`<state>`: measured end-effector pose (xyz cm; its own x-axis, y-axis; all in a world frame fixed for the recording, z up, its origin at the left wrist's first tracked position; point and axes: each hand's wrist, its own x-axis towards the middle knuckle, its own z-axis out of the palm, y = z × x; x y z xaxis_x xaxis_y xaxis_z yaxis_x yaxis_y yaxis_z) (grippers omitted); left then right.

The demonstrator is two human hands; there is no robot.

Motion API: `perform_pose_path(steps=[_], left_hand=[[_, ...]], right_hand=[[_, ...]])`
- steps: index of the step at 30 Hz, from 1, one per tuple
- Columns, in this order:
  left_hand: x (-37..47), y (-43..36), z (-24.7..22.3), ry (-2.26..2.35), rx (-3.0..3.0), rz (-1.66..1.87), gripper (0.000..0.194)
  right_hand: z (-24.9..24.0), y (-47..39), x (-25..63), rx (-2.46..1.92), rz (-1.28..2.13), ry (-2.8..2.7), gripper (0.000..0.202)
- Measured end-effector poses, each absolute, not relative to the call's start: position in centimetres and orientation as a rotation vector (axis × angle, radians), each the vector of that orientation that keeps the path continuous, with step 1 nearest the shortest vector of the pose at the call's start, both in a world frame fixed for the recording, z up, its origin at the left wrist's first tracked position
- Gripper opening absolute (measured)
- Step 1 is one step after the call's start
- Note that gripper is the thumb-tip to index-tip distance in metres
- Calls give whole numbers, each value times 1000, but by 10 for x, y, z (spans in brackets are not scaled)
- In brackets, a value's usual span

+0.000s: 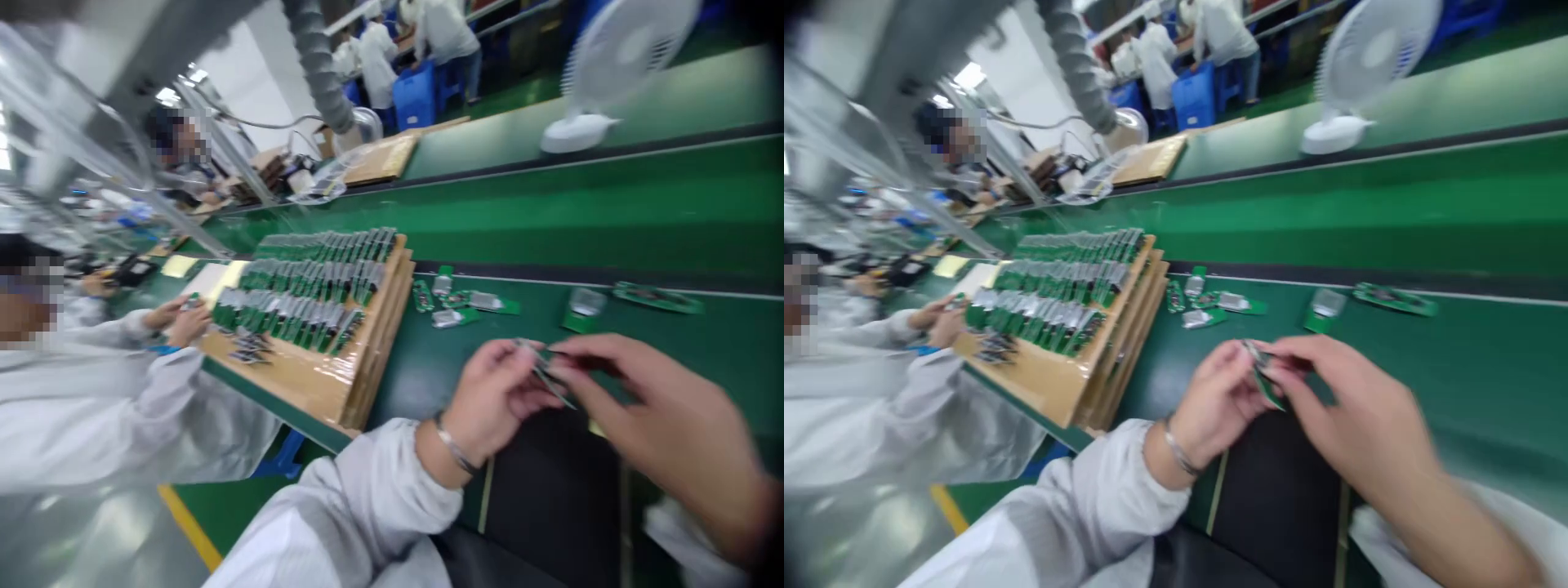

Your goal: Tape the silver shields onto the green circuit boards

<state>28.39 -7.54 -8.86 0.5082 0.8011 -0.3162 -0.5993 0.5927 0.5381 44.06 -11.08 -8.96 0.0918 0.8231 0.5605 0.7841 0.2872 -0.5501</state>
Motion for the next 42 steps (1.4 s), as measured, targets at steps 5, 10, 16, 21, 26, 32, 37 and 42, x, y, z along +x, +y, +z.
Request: perform_pose_path(steps=[5,10,16,21,26,32,37,42], left_hand=[[280,-73,-84,572,418,862,33],[279,-74,-85,550,450,854,28],[279,-75,-83,615,496,888,30],[279,-76,-82,671,564,887,35],[280,-76,-81,690,622,910,35],[280,-76,-79,749,639,913,38],[281,-76,-79,760,631,889,40],[282,-75,-80,792,646,855,42]], right_hand=[[-63,-111,429,-1337,192,-1664,19],[-66,-114,426,-1294,173,-1664,22],[-62,-116,424,-1344,105,-1714,14],[-61,-118,424,-1353,131,-1677,16],[-63,-118,425,-1311,41,-1716,18],[-75,-121,431,-1285,12,-1836,25],[-79,-123,435,-1301,-93,-1904,26],[-78,-120,434,-1326,-127,-1919,21]])
